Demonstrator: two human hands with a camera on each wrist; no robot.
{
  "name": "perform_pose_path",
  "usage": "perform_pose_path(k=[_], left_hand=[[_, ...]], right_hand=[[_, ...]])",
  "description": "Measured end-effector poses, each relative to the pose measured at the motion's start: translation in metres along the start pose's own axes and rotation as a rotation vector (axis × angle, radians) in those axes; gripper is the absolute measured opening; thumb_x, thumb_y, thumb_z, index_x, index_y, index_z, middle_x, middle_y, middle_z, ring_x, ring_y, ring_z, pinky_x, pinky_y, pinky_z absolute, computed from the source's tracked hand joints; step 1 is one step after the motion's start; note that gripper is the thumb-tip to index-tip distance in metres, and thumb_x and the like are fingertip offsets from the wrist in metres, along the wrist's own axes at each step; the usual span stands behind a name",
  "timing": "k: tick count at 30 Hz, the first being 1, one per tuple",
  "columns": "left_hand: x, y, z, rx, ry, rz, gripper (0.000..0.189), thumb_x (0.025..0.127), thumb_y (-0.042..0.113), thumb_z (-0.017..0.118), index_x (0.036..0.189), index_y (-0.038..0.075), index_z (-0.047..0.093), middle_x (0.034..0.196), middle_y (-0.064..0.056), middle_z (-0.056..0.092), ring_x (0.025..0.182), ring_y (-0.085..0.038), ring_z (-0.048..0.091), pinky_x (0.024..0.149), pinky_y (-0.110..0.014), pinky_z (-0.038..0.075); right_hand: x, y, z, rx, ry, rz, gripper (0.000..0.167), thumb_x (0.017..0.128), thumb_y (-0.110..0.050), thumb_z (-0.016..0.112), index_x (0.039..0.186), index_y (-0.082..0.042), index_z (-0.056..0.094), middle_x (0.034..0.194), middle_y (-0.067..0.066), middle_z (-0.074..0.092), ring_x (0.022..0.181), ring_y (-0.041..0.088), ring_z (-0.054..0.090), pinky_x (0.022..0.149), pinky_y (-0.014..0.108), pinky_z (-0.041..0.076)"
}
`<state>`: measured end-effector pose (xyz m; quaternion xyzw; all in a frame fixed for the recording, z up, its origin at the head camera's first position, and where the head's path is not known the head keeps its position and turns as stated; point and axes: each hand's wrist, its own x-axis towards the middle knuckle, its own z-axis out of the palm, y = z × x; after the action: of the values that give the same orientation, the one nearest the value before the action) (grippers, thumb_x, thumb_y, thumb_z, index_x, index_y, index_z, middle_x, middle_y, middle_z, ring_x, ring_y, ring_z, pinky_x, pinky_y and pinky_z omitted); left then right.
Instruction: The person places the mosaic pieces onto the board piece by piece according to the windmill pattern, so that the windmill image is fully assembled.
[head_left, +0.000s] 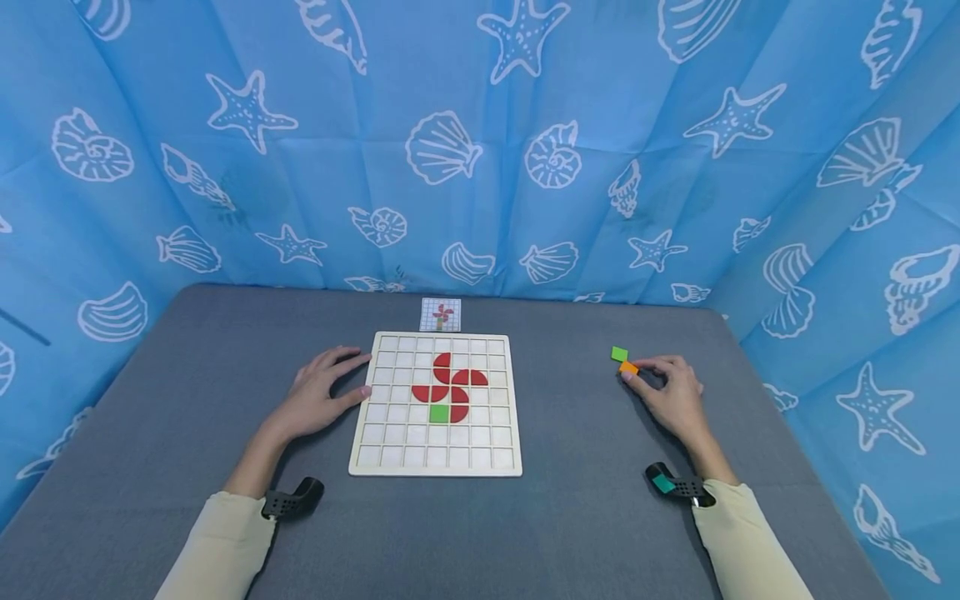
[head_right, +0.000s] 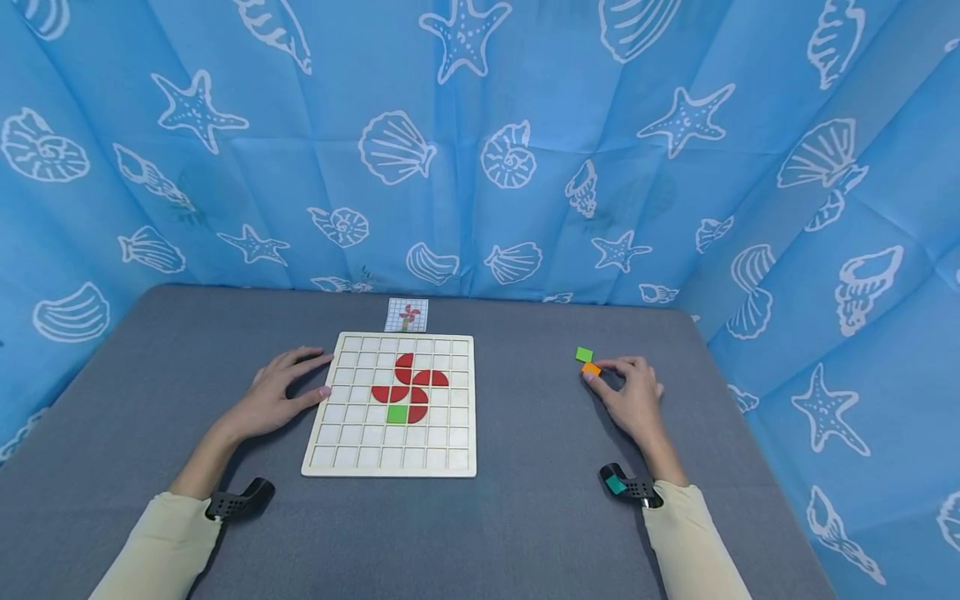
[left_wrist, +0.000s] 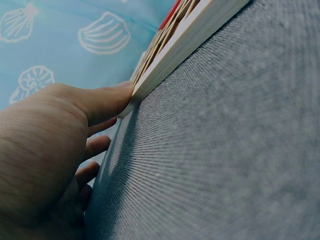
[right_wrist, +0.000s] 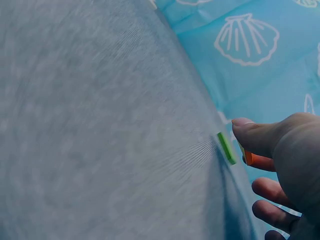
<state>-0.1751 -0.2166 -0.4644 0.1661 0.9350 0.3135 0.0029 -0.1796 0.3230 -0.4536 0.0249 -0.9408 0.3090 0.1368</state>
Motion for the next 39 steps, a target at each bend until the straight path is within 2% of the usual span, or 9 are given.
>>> perform_pose_path(k=[6, 13, 21, 28, 32, 39], left_hand=[[0.0, 0.0, 0.0, -0.004, 0.0, 0.0, 0.06, 0.099, 0.037, 0.066, 0.15, 0.009, 0.051, 0.155, -0.021, 0.038, 0.146, -0.048, 0.022, 0.108, -0.072, 0.014], [0.0, -0.001, 0.002, -0.009, 0.005, -0.003, 0.061, 0.099, 0.037, 0.067, 0.15, 0.009, 0.051, 0.155, -0.021, 0.038, 0.147, -0.047, 0.021, 0.109, -0.072, 0.013], [0.0, -0.002, 0.002, -0.016, 0.005, -0.002, 0.061, 0.099, 0.037, 0.067, 0.15, 0.008, 0.051, 0.155, -0.022, 0.038, 0.147, -0.048, 0.021, 0.108, -0.072, 0.013], [0.001, -0.002, 0.003, -0.009, 0.004, -0.004, 0.061, 0.099, 0.037, 0.067, 0.15, 0.008, 0.051, 0.155, -0.022, 0.038, 0.148, -0.047, 0.02, 0.109, -0.072, 0.013], [0.0, -0.001, 0.002, -0.004, 0.001, -0.009, 0.061, 0.099, 0.037, 0.066, 0.15, 0.008, 0.051, 0.155, -0.022, 0.038, 0.148, -0.048, 0.02, 0.109, -0.072, 0.013], [0.0, 0.001, 0.0, -0.005, -0.003, -0.007, 0.06, 0.1, 0.036, 0.066, 0.15, 0.008, 0.051, 0.155, -0.022, 0.038, 0.148, -0.048, 0.02, 0.109, -0.072, 0.013]], right_hand=[[0.0, -0.015, -0.007, 0.012, -0.015, -0.018, 0.037, 0.094, -0.024, 0.076, 0.117, 0.004, 0.07, 0.12, 0.028, 0.054, 0.11, 0.046, 0.048, 0.095, 0.069, 0.022], [0.0, -0.035, -0.005, 0.065, -0.039, -0.076, 0.033, 0.092, -0.022, 0.078, 0.114, 0.002, 0.072, 0.117, 0.023, 0.057, 0.108, 0.042, 0.05, 0.097, 0.07, 0.022], [-0.004, -0.061, 0.001, 0.078, -0.059, -0.154, 0.028, 0.089, -0.017, 0.08, 0.111, -0.001, 0.074, 0.116, 0.021, 0.059, 0.112, 0.041, 0.051, 0.088, 0.06, 0.027], [-0.006, -0.077, 0.007, 0.095, -0.049, -0.238, 0.025, 0.085, -0.012, 0.084, 0.107, -0.002, 0.076, 0.109, 0.018, 0.061, 0.103, 0.037, 0.052, 0.083, 0.053, 0.026], [-0.007, -0.086, 0.012, 0.087, -0.067, -0.265, 0.025, 0.085, -0.014, 0.084, 0.106, -0.004, 0.077, 0.108, 0.015, 0.062, 0.103, 0.035, 0.054, 0.082, 0.049, 0.026], [-0.012, -0.104, 0.023, 0.119, -0.106, -0.305, 0.027, 0.085, -0.015, 0.085, 0.107, -0.004, 0.076, 0.109, 0.014, 0.063, 0.106, 0.034, 0.056, 0.09, 0.056, 0.027]])
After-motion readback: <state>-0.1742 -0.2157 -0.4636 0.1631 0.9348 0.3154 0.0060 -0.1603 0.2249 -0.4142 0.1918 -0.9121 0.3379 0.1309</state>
